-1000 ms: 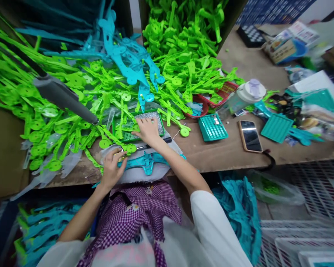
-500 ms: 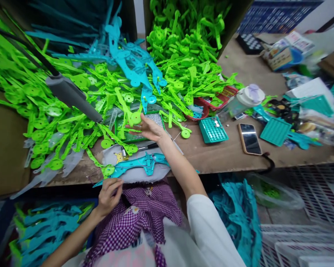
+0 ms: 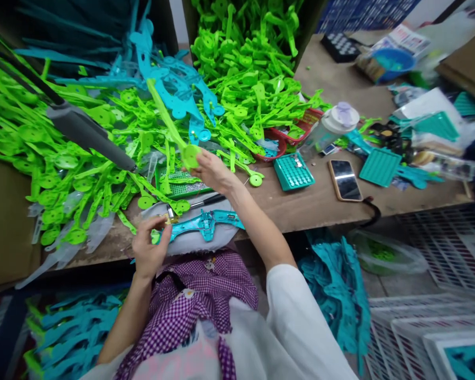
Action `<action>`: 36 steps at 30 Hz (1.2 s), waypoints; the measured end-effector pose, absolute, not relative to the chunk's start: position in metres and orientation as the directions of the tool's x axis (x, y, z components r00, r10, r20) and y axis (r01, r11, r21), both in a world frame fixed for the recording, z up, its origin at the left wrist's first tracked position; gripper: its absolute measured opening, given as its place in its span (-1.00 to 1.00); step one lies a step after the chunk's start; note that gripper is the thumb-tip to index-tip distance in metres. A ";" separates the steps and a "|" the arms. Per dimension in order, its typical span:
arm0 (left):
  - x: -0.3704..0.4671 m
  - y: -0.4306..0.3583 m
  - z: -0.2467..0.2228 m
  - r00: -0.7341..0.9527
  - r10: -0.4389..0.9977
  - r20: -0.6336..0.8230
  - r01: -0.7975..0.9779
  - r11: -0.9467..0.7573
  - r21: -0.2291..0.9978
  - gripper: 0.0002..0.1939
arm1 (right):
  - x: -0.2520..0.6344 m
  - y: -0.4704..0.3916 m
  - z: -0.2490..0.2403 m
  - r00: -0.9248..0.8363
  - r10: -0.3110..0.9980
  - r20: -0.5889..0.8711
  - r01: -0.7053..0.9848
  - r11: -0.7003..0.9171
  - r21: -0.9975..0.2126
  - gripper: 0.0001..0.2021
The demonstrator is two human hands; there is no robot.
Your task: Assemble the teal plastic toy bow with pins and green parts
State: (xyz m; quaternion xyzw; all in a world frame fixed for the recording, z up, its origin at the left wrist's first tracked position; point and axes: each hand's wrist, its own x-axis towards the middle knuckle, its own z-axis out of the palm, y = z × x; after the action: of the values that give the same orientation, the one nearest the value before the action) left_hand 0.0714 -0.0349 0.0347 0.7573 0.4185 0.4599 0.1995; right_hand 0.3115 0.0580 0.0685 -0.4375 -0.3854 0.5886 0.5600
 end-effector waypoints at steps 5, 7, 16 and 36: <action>0.130 0.002 0.064 0.459 0.786 0.415 0.332 -0.584 0.740 -0.85 | 0.373 -0.058 0.045 0.426 0.905 0.008 -0.039 0.027 -0.999 -0.41; 0.157 0.006 0.060 0.622 0.699 0.352 0.302 -0.629 0.716 -0.81 | 0.388 -0.110 0.032 0.518 0.854 0.040 0.113 -0.022 -0.993 -0.39; 0.217 -0.023 0.008 0.926 0.370 -0.080 0.371 -0.843 0.390 -0.39 | 0.378 -0.196 0.005 0.518 0.841 0.154 0.664 -0.283 -0.693 -0.61; 0.215 -0.018 -0.027 0.871 0.482 -0.097 0.474 -0.770 0.428 -0.47 | 0.413 -0.122 -0.020 0.195 0.980 -0.051 0.884 -0.198 -0.424 -0.61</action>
State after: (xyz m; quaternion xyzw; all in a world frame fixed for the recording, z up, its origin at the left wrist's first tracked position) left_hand 0.2149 -0.0179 -0.0270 0.9406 0.2542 0.0090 0.2249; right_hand 0.4132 -0.1223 -0.0200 -0.7578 -0.6148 0.1570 0.1522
